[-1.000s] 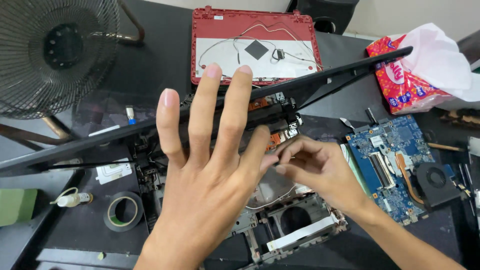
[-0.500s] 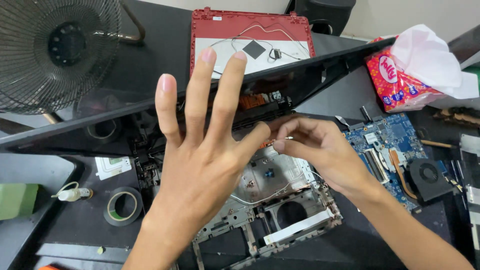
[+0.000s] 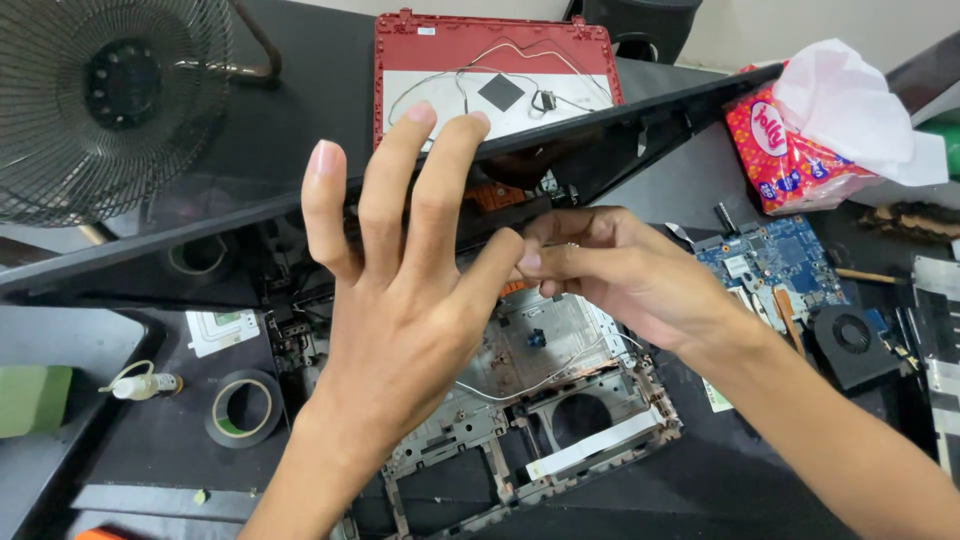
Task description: The person works at a repair bench on a partially disassembled laptop. They unscrew components from the motherboard with a screwdriver, lift out the cooling fan, reposition the motherboard, then open the laptop lid and use a screwdriver to work on the hinge and internal frame area.
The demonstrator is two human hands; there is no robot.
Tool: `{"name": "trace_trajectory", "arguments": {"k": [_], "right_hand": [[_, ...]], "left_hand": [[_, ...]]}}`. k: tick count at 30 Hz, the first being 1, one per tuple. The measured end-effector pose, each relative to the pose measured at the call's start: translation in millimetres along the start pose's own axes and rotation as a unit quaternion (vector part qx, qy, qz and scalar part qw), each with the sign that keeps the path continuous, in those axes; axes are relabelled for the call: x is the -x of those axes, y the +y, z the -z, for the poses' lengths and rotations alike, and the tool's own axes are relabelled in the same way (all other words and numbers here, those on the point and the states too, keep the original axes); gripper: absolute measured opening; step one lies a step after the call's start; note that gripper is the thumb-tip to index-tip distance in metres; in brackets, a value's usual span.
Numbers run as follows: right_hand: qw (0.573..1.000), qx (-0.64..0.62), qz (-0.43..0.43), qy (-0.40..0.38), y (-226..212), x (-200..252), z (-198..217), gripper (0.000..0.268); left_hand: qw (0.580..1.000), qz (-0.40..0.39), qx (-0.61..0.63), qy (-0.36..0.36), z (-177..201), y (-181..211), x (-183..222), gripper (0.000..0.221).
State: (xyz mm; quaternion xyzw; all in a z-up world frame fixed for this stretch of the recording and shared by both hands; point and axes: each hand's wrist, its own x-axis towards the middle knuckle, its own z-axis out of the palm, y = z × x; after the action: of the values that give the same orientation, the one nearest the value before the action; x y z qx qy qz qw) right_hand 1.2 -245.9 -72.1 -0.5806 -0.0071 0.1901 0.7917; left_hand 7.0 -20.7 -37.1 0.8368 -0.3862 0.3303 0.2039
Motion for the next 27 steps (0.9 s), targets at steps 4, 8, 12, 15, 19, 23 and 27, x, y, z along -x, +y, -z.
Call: {"name": "trace_trajectory", "arguments": {"k": [4,8,12,15,19,23,27], "right_hand": [[0.999,-0.033,-0.004,-0.02,1.3,4.2,-1.9,0.008],[0.999,-0.045,-0.012,-0.022,-5.9,9.7,-5.7,0.009],[0.968,0.242,0.006,0.07,-19.7,26.8,-3.2,0.017],[0.827,0.539,-0.031,0.156,-15.3,40.6,-1.4,0.02],[0.75,0.626,-0.08,0.198,20.4,53.4,20.0,0.03],[0.752,0.621,-0.041,0.218,41.9,58.6,32.7,0.038],[0.749,0.619,-0.035,0.233,40.5,61.0,35.4,0.045]], "left_hand": [[1.0,0.004,-0.007,0.0,6.5,4.1,-1.5,0.01],[1.0,-0.006,-0.007,-0.003,9.7,2.9,-2.4,0.014],[0.999,-0.02,-0.029,-0.012,11.4,-1.2,-2.9,0.012],[0.999,-0.015,-0.036,-0.019,11.9,-2.1,-3.9,0.009],[0.999,-0.015,-0.044,-0.028,10.1,-6.2,-1.3,0.007],[0.998,-0.015,-0.054,-0.034,8.5,-7.2,-0.1,0.005],[0.998,-0.013,-0.056,-0.028,7.1,-7.7,-1.9,0.005]]}}
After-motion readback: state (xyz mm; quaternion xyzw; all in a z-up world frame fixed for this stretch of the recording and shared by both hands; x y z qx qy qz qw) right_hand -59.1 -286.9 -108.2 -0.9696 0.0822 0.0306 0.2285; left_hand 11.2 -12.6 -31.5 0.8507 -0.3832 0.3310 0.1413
